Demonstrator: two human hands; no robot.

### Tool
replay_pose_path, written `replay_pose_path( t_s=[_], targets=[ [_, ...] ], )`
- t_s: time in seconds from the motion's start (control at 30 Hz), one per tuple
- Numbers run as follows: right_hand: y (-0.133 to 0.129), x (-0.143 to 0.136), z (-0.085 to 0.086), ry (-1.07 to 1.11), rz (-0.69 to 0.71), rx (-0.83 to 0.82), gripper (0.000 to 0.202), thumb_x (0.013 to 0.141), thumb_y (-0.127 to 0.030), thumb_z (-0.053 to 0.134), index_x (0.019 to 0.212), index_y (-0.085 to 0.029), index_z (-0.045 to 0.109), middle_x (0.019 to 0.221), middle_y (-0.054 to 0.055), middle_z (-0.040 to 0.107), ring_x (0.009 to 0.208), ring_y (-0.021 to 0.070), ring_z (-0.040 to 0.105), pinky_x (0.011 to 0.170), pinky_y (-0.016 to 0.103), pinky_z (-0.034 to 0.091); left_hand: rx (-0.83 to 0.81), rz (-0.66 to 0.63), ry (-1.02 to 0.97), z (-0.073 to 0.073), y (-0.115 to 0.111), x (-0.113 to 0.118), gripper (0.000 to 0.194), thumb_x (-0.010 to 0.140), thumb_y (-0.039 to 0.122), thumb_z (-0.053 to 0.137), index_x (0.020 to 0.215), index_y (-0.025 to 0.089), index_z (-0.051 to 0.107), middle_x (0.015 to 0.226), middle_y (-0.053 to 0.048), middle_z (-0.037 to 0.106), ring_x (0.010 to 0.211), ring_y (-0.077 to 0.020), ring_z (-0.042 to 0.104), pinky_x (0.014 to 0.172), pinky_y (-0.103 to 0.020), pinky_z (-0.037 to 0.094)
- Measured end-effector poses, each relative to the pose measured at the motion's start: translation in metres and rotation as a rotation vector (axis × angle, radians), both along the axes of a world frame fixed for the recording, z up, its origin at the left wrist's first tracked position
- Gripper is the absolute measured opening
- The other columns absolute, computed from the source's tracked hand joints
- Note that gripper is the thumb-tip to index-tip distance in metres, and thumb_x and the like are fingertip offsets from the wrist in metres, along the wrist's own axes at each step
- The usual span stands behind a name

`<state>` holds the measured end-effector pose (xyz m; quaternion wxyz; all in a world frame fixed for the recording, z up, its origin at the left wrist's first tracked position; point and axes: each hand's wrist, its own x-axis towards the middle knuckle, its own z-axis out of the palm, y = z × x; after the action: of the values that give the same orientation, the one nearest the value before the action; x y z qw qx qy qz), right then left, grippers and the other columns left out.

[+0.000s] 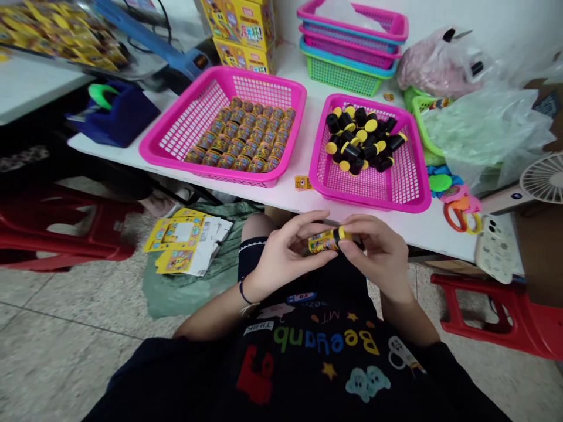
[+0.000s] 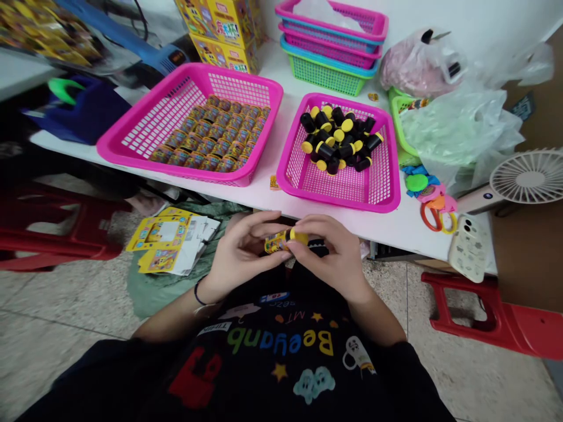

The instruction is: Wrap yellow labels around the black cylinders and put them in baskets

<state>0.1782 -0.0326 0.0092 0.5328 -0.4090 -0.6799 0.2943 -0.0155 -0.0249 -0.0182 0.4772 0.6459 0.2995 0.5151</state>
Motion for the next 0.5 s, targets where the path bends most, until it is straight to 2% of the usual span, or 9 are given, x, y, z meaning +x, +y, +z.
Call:
replay_pose_path(
  t_s=[0.07, 0.17, 0.27, 0.37, 0.43, 0.5],
  targets=[
    [0.001, -0.004, 0.002, -0.05, -0.077, -0.025, 0.02, 0.085, -0.03, 0.08, 0.105, -0.031, 0.076, 0.099, 0.001, 0.079, 0.082, 0.0163, 0.073, 0.075, 0.032, 0.063, 0.053, 0.034, 0.05, -0.003, -0.002, 0.001, 0.058, 0.091, 0.028, 0.081, 0.144, 0.023, 0.058, 0.124, -0.009, 0.08, 0.114, -0.0214, 0.078, 0.101, -0.03, 0.064],
    [0.002, -0.011, 0.002, -0.102, -0.191, -0.087, 0.01, 0.082, -0.033, 0.081, 0.086, -0.027, 0.075, 0.077, -0.001, 0.073, 0.063, 0.0126, 0.063, 0.06, 0.028, 0.056, 0.234, 0.123, 0.19, -0.009, -0.004, 0.004, 0.057, 0.093, 0.024, 0.078, 0.145, 0.025, 0.056, 0.133, -0.009, 0.076, 0.12, -0.0208, 0.075, 0.109, -0.031, 0.06],
    [0.002, -0.015, 0.0, -0.031, -0.235, -0.224, 0.018, 0.082, -0.038, 0.08, 0.076, -0.024, 0.069, 0.061, -0.004, 0.065, 0.052, 0.01, 0.055, 0.048, 0.023, 0.047, 0.394, 0.192, 0.276, -0.014, -0.005, 0.006, 0.06, 0.093, 0.021, 0.078, 0.147, 0.026, 0.053, 0.133, -0.009, 0.076, 0.118, -0.0198, 0.077, 0.108, -0.029, 0.06],
    [0.002, -0.01, -0.004, 0.029, -0.11, -0.241, 0.02, 0.08, -0.038, 0.082, 0.089, -0.024, 0.071, 0.074, -0.002, 0.072, 0.06, 0.0113, 0.063, 0.054, 0.024, 0.055, 0.418, 0.225, 0.272, -0.012, -0.004, 0.006, 0.066, 0.093, 0.021, 0.078, 0.151, 0.026, 0.048, 0.13, -0.009, 0.078, 0.116, -0.0196, 0.077, 0.105, -0.028, 0.062],
    [0.002, -0.002, -0.005, 0.025, 0.026, -0.204, 0.027, 0.079, -0.033, 0.083, 0.103, -0.025, 0.074, 0.092, 0.0, 0.077, 0.074, 0.0132, 0.07, 0.066, 0.026, 0.061, 0.382, 0.23, 0.256, -0.008, -0.003, 0.004, 0.07, 0.092, 0.023, 0.08, 0.153, 0.025, 0.044, 0.125, -0.009, 0.079, 0.115, -0.0195, 0.078, 0.105, -0.028, 0.062],
    [0.002, 0.007, -0.004, 0.028, 0.117, -0.175, 0.031, 0.079, -0.027, 0.083, 0.11, -0.026, 0.076, 0.102, 0.002, 0.078, 0.08, 0.0132, 0.072, 0.07, 0.027, 0.063, 0.372, 0.208, 0.245, -0.004, -0.003, 0.002, 0.072, 0.092, 0.026, 0.081, 0.153, 0.025, 0.043, 0.122, -0.007, 0.081, 0.115, -0.0193, 0.078, 0.106, -0.029, 0.061]
  ],
)
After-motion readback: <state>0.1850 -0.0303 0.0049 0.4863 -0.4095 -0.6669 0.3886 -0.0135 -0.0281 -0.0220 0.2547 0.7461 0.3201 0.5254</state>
